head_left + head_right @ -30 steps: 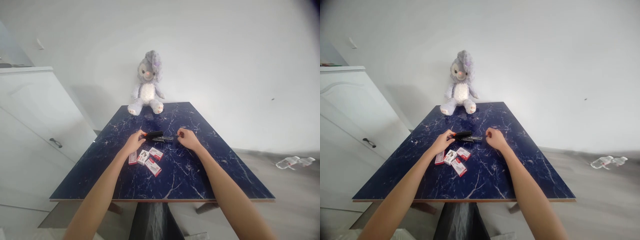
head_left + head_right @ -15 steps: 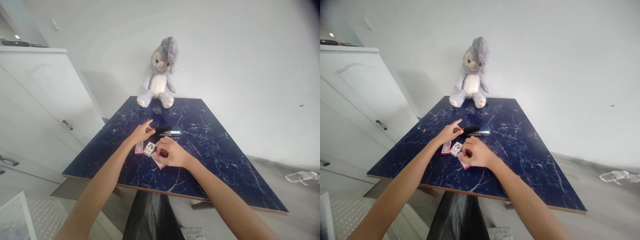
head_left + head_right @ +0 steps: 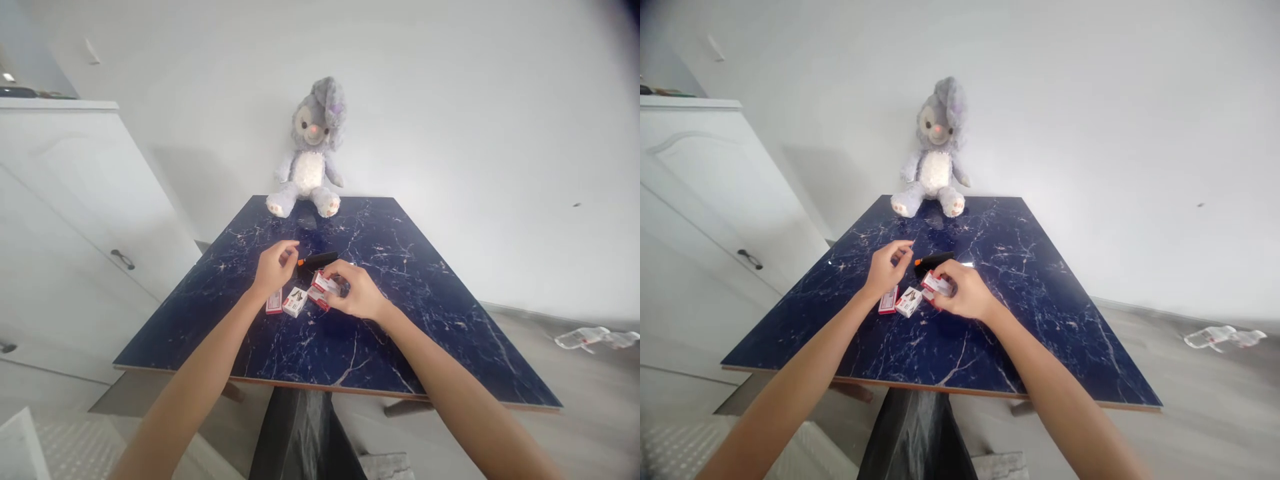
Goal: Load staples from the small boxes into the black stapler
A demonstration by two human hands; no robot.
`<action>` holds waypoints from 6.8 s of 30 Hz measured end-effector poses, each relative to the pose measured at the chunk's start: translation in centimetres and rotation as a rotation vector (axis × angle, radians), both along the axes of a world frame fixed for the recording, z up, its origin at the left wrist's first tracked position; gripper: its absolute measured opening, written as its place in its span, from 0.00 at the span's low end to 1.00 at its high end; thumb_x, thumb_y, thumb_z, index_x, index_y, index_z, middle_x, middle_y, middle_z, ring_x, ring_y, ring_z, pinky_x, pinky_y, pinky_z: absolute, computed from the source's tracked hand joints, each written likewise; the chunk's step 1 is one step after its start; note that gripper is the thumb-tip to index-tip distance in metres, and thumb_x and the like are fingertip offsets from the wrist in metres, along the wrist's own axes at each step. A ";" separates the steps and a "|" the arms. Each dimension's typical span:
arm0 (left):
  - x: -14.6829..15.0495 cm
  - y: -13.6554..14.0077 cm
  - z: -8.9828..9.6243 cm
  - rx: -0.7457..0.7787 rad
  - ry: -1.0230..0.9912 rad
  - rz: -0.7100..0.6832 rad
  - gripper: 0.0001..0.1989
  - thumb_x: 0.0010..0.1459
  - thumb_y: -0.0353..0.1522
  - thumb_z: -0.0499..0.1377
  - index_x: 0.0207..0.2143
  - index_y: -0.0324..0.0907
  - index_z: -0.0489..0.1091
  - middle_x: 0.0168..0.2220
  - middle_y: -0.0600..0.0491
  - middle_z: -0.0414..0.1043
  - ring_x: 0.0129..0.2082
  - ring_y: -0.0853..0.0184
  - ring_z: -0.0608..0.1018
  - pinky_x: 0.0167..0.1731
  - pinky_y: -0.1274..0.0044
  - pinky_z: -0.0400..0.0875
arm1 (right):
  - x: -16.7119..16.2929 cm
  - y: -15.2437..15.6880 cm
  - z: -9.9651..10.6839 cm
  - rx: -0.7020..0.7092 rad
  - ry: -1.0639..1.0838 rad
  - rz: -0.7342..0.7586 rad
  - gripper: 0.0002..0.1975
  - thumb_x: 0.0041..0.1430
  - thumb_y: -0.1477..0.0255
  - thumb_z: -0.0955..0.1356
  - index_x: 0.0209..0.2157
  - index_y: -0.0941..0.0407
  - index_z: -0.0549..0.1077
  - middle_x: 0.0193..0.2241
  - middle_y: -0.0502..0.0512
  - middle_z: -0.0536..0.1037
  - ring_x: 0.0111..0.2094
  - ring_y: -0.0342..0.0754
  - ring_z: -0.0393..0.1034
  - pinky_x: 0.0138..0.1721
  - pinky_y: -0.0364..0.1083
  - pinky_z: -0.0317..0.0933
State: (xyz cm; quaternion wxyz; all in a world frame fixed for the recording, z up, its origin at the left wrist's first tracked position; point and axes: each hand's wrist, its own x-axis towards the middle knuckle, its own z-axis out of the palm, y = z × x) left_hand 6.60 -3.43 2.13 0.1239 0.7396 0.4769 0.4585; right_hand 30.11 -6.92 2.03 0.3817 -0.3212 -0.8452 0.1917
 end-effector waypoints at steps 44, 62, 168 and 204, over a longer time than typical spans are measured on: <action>0.7 0.8 -0.9 -0.644 -0.727 -0.420 0.23 0.60 0.44 0.60 0.51 0.39 0.71 0.39 0.45 0.78 0.31 0.65 0.81 0.31 0.75 0.76 | 1.5 3.5 -2.5 0.061 0.144 -0.240 0.19 0.58 0.66 0.72 0.51 0.52 0.72 0.44 0.56 0.77 0.38 0.48 0.73 0.42 0.48 0.70; 1.5 -0.4 -0.7 -0.642 -0.375 -0.385 0.19 0.52 0.38 0.68 0.44 0.43 0.67 0.44 0.49 0.77 0.39 0.61 0.80 0.36 0.72 0.76 | 1.0 3.2 -2.5 -0.148 0.326 -0.219 0.15 0.66 0.65 0.65 0.52 0.52 0.73 0.38 0.54 0.81 0.34 0.47 0.76 0.39 0.47 0.69; 2.1 -1.9 0.5 -0.437 -0.077 -0.227 0.18 0.56 0.43 0.63 0.43 0.45 0.63 0.32 0.58 0.71 0.27 0.70 0.74 0.28 0.79 0.66 | 0.2 3.1 -2.3 -0.600 0.543 -0.066 0.13 0.54 0.61 0.72 0.35 0.56 0.77 0.27 0.51 0.77 0.26 0.44 0.70 0.32 0.44 0.67; -0.5 1.9 -1.9 -0.314 0.170 -0.170 0.22 0.60 0.38 0.60 0.57 0.48 0.69 0.55 0.49 0.73 0.54 0.58 0.75 0.57 0.65 0.66 | 5.3 7.1 -3.8 -0.391 0.313 -0.528 0.18 0.60 0.60 0.65 0.46 0.54 0.78 0.30 0.52 0.80 0.30 0.48 0.73 0.38 0.47 0.66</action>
